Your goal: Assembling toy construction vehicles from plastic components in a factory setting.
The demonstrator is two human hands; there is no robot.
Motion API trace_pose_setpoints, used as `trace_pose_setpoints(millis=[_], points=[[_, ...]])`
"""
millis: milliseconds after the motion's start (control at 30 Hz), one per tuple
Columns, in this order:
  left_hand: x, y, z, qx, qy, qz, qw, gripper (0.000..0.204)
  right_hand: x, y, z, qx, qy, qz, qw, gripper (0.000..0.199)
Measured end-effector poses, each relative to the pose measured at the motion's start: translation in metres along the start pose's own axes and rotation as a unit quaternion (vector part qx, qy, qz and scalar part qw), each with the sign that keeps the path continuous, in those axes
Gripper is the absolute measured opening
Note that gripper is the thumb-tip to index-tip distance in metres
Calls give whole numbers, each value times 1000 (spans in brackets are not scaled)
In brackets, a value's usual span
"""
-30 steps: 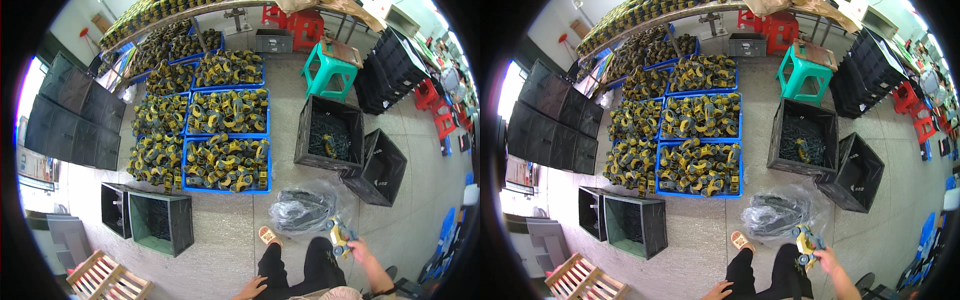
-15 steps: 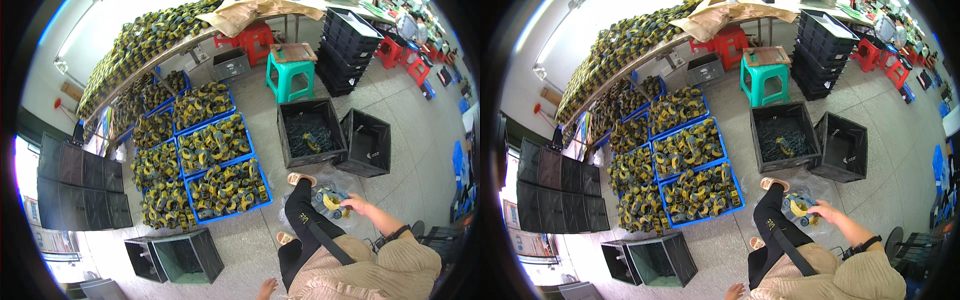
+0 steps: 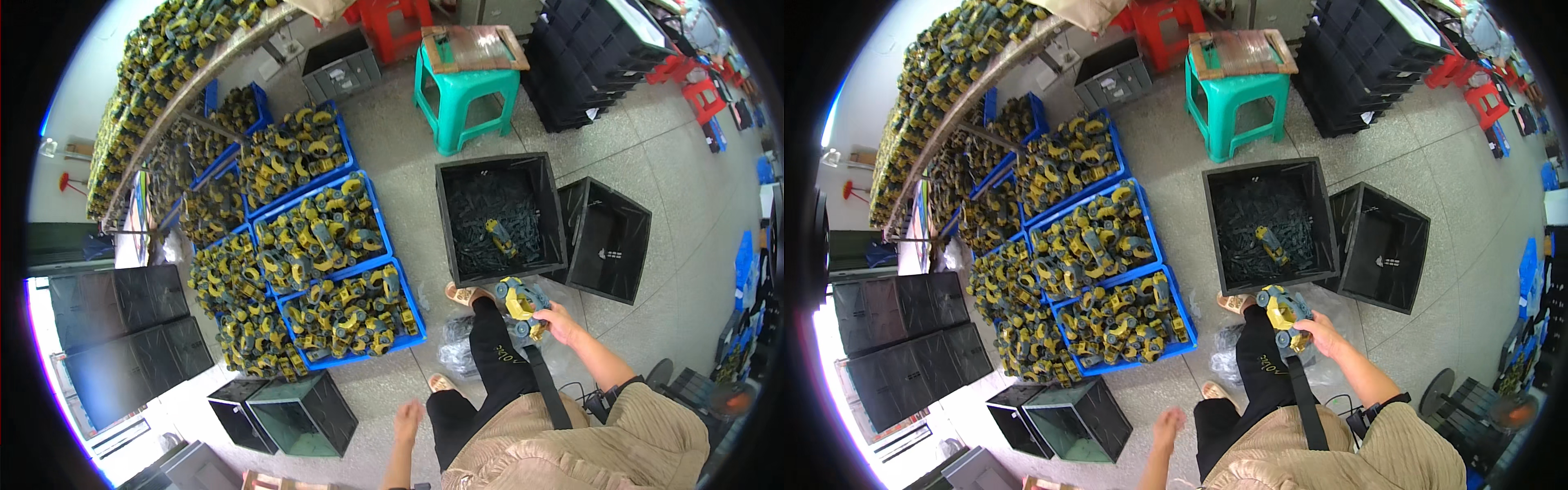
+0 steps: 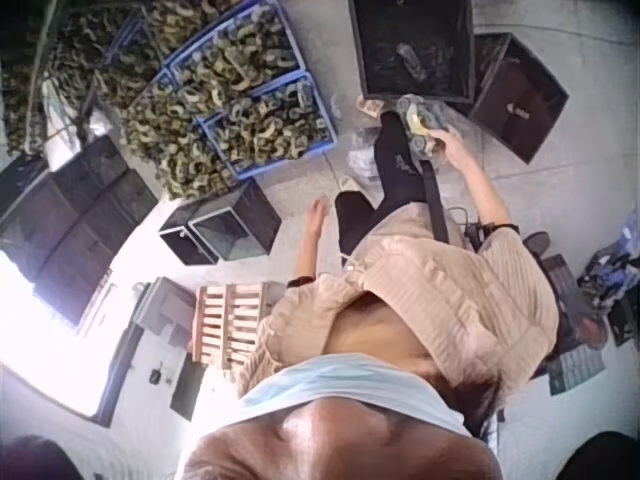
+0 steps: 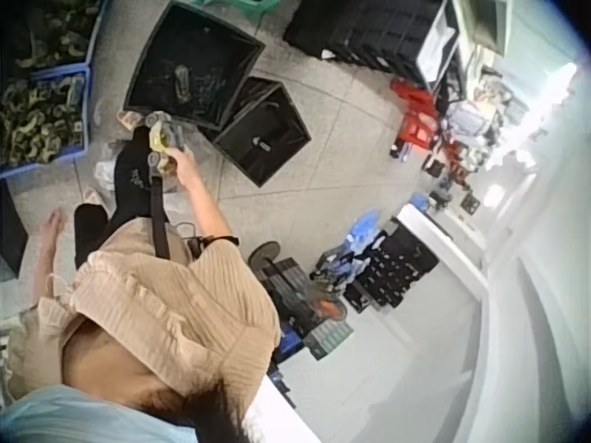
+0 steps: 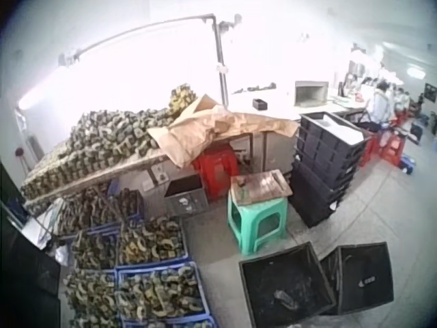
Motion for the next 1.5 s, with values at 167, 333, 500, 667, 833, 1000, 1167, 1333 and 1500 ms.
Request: trace_pose_setpoints(millis=[167, 333, 500, 667, 833, 1000, 1167, 1333, 1500], points=[[96, -157, 14, 67, 127, -149, 978, 28, 15, 6, -7, 22, -31, 20, 999, 41], [138, -115, 25, 62, 266, -87, 958, 36, 102, -16, -23, 38, 56, 15, 998, 44], [103, -76, 8, -17, 294, -189, 937, 42, 182, -67, -52, 59, 130, 78, 987, 42], [26, -76, -17, -24, 301, -237, 923, 41, 241, -118, -76, 42, 167, 73, 982, 43], [6, -73, -43, -40, 418, -219, 881, 42, 246, -141, -115, -76, 143, 50, 986, 46], [8, -103, -84, -53, 535, -118, 835, 39, 244, -167, -126, -76, 162, 138, 974, 47], [35, -124, -105, -50, 592, -37, 804, 42, 215, -153, -161, -292, 66, 57, 952, 32], [60, -122, -88, -45, 580, 108, 806, 40, 203, -118, -211, -179, -3, 209, 961, 17], [91, -128, -90, -81, 572, 82, 812, 39, 187, -86, -223, -206, 44, 201, 957, 15]])
Point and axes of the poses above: each hand's wrist, its own z-axis towards the middle knuckle, its own x-axis out of the palm, y = z × x, the point moved 5 cm from there along z, towards the middle knuckle, and after that the axes turned 3 degrees about -z, right-handed, at the moved point
